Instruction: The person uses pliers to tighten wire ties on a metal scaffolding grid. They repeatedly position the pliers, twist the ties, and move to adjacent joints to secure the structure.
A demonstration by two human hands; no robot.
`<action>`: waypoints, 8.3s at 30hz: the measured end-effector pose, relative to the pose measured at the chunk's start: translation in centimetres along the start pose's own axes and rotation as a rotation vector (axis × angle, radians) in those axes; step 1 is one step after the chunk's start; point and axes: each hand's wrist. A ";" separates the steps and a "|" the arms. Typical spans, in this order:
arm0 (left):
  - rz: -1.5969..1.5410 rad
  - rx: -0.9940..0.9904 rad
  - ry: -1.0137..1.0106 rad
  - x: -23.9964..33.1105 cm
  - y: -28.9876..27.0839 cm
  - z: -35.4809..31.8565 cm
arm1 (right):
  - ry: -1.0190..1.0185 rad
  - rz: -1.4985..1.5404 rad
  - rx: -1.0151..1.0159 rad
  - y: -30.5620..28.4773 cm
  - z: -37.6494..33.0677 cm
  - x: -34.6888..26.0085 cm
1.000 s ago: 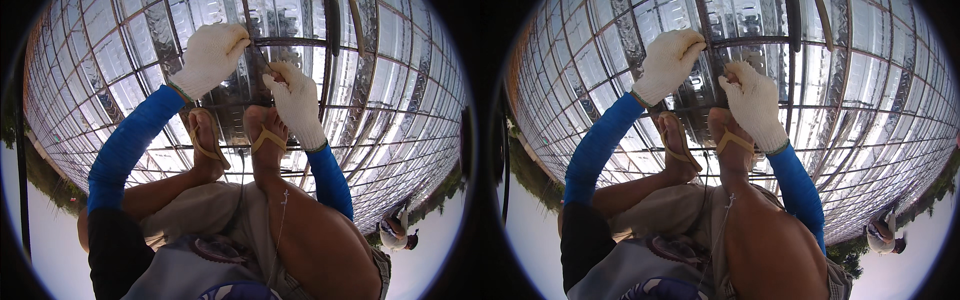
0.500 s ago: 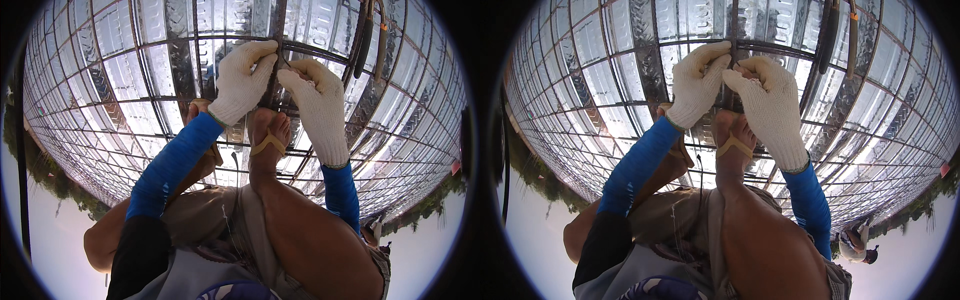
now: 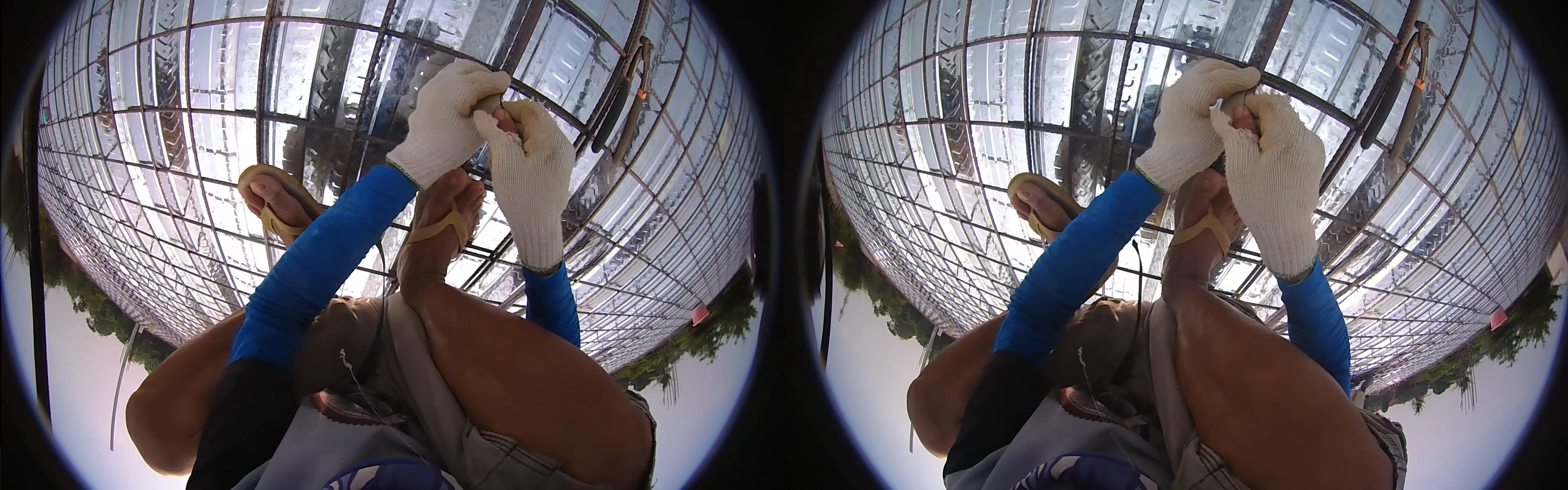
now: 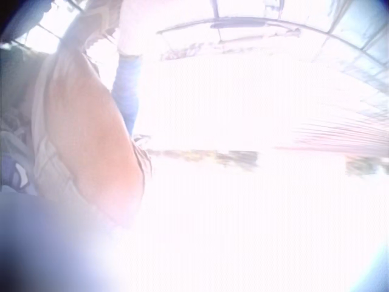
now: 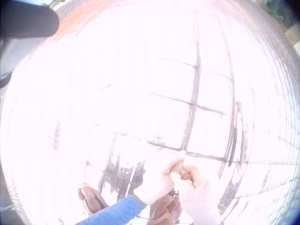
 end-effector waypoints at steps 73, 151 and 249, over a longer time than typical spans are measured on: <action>0.713 -0.391 0.152 4.2 -10.6 11.5 | 0.421 -0.126 0.204 2.9 3.9 0.4; -1.418 0.005 -1.167 11.4 5.9 -3.9 | -0.206 -0.962 -0.471 -12.1 0.8 -7.7; -0.686 -0.363 -0.783 4.6 0.0 -5.1 | 1.081 0.113 -0.500 -9.2 -1.2 -6.1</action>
Point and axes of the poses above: each hand's wrist, its own z-axis towards the middle knuckle, its own y-axis out of the palm, x = y × z, and after that the axes turned 4 degrees about x, right-handed
